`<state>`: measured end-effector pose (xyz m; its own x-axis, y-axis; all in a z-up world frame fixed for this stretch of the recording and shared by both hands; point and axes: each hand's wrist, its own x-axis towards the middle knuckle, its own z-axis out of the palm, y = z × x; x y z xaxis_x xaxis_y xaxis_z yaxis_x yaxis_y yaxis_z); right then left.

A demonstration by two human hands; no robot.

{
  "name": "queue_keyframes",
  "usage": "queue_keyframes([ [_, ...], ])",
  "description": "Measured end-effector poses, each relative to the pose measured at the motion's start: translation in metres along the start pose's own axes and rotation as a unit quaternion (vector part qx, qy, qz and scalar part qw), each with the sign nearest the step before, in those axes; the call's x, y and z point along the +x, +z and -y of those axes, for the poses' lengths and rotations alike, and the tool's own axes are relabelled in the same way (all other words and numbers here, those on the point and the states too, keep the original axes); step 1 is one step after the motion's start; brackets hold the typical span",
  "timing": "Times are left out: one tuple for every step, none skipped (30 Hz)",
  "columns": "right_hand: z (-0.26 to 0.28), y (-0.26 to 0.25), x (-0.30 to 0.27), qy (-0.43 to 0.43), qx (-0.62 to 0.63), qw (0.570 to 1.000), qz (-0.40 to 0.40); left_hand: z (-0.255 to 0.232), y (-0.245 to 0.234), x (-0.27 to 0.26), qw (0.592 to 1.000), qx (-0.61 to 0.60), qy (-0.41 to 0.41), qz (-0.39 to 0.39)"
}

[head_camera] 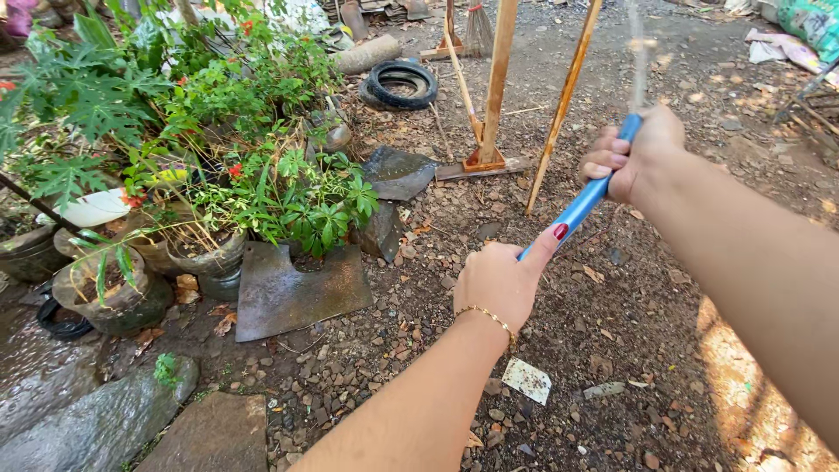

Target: The person waters various potted plants and the surrounding ground in an outdoor area using a hose.

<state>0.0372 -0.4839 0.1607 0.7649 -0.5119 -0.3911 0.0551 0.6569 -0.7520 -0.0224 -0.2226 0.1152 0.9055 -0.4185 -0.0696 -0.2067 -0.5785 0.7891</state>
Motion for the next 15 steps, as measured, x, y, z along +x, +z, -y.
queue_keyframes([
  [-0.005, -0.001, -0.003, -0.03, 0.035, 0.998, -0.043, -0.001, -0.004, 0.003, 1.0, 0.005, -0.002, -0.004],
  [-0.007, -0.003, -0.005, -0.038, 0.054, 0.997, -0.046, 0.0, -0.006, 0.004, 1.0, 0.013, -0.001, 0.002],
  [-0.01, -0.006, -0.007, -0.045, 0.073, 0.995, -0.048, 0.001, -0.009, 0.006, 1.0, 0.022, 0.001, 0.007],
  [-0.011, -0.01, -0.009, -0.053, 0.091, 0.993, -0.052, 0.001, -0.01, 0.007, 0.999, 0.029, 0.003, 0.015],
  [-0.014, -0.014, -0.011, -0.065, 0.102, 0.99, -0.072, 0.001, -0.007, 0.006, 0.999, 0.03, 0.009, 0.009],
  [-0.015, -0.013, -0.011, -0.077, 0.112, 0.987, -0.087, 0.001, -0.006, 0.006, 0.999, 0.031, 0.016, 0.0],
  [-0.016, -0.011, -0.01, -0.09, 0.122, 0.983, -0.102, 0.0, -0.005, 0.007, 0.999, 0.033, 0.023, -0.01],
  [-0.017, -0.015, -0.011, -0.089, 0.118, 0.984, -0.099, 0.002, -0.003, 0.006, 0.999, 0.03, 0.015, -0.002],
  [-0.018, -0.018, -0.01, -0.088, 0.114, 0.985, -0.096, 0.005, -0.001, 0.005, 1.0, 0.028, 0.007, 0.005],
  [-0.021, -0.021, -0.007, -0.086, 0.11, 0.986, -0.095, 0.007, 0.001, 0.006, 1.0, 0.027, -0.002, 0.014],
  [-0.025, -0.027, -0.005, -0.083, 0.136, 0.98, -0.122, 0.009, 0.002, 0.008, 0.999, 0.036, 0.006, 0.011],
  [-0.035, -0.033, -0.004, -0.075, 0.159, 0.973, -0.147, 0.013, 0.003, 0.007, 0.999, 0.045, 0.009, 0.006],
  [-0.044, -0.041, -0.002, -0.068, 0.181, 0.966, -0.172, 0.018, 0.004, 0.005, 0.998, 0.055, 0.012, 0.0],
  [-0.055, -0.047, 0.003, -0.039, 0.18, 0.965, -0.186, 0.023, 0.004, 0.002, 0.998, 0.056, 0.003, 0.016],
  [-0.068, -0.053, 0.009, -0.01, 0.178, 0.963, -0.2, 0.031, 0.0, -0.002, 0.998, 0.057, -0.007, 0.032],
])
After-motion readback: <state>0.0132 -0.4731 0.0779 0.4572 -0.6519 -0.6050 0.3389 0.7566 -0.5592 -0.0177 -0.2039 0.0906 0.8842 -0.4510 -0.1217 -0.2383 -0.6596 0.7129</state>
